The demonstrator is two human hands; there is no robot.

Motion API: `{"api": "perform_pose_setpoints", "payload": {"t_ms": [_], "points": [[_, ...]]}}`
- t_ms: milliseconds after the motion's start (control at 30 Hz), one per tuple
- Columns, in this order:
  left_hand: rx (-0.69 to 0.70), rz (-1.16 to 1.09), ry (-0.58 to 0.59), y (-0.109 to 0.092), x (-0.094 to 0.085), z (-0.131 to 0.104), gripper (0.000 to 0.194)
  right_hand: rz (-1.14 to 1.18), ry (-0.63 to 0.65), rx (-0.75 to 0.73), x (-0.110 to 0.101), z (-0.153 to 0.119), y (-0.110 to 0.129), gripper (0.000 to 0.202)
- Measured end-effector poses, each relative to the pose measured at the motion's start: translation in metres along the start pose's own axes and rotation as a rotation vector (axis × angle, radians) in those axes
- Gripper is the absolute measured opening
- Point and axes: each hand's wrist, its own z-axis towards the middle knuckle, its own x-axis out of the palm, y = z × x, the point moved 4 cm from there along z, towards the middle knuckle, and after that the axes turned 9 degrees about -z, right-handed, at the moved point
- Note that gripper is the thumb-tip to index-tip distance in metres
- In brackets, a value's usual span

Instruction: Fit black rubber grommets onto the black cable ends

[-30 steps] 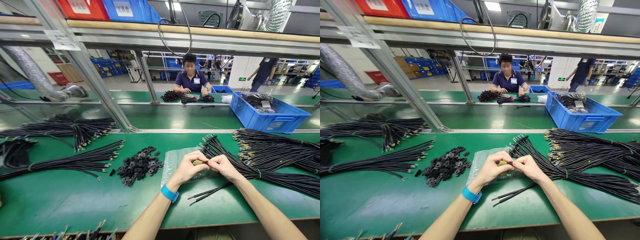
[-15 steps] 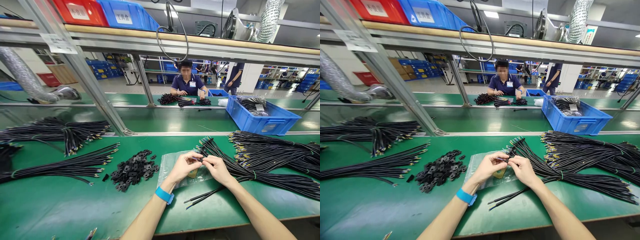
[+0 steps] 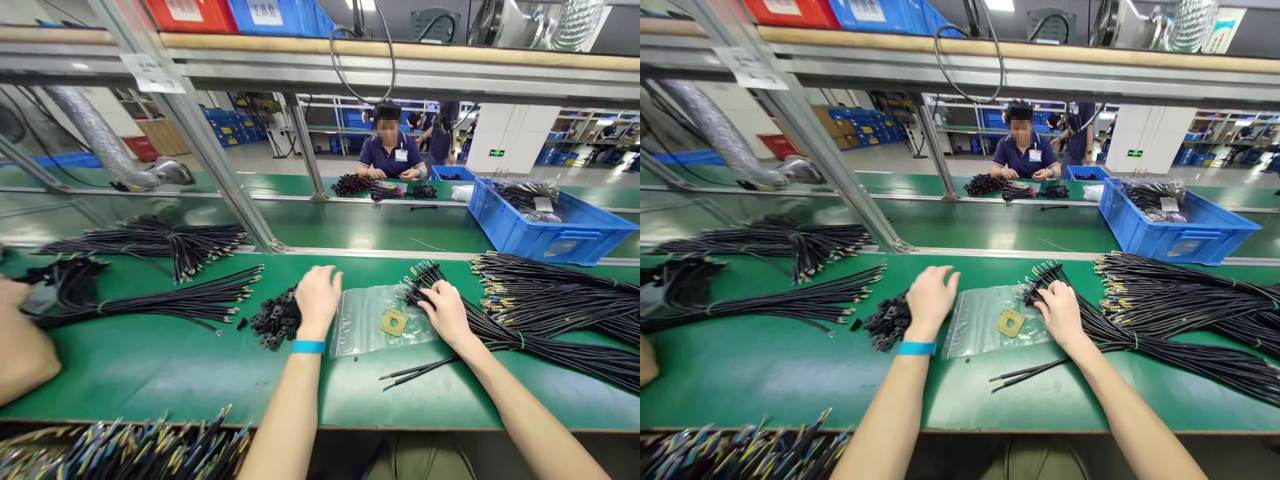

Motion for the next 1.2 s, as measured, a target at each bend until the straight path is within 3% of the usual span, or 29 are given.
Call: {"api": "perform_pose_setpoints", "payload": {"t_ms": [100,200,267,400,533,667,733,867,933,1067,1200], "points": [[-0.11,0.338,0.161,0.028,0.002,0.004,0.03,-0.045,0.1,0.016,0.003,-0.002,-0.003,0.018],[-0.124,0.386,0.323,0.037,0.012,0.002,0.026,0.072,0.149,0.036,-0.007,-0.006,0.005,0.017],[-0.126,0.374,0.339,0.037,0.015,0.001,0.027,0.224,0.249,-0.03,-0.014,-0.01,0.019,0.015],[-0.11,0.389,0.3,0.033,0.015,0.002,0.026,0.475,0.574,-0.335,-0.018,-0.026,0.052,0.024],[-0.056,0.389,0.278,0.029,0.015,0.001,0.025,0.481,0.691,-0.439,-0.019,-0.035,0.062,0.018],[-0.032,0.379,0.255,0.024,0.016,0.0,0.027,0.559,0.704,-0.333,-0.019,-0.034,0.06,0.004],[-0.028,0.363,0.233,0.021,0.016,0.0,0.028,0.626,0.668,-0.212,-0.016,-0.03,0.055,0.008],[-0.012,0.301,0.199,0.01,0.013,-0.001,0.027,0.605,0.352,0.008,-0.008,-0.022,0.044,0.021],[-0.004,0.28,0.194,0.005,0.012,-0.001,0.026,0.49,0.227,0.019,-0.004,-0.022,0.041,0.021],[-0.011,0.254,0.197,-0.001,0.011,-0.003,0.025,0.241,0.131,-0.041,0.002,-0.027,0.041,0.023],[-0.026,0.215,0.194,-0.002,0.012,-0.004,0.024,-0.022,0.247,-0.158,0.007,-0.028,0.046,0.023]]}}
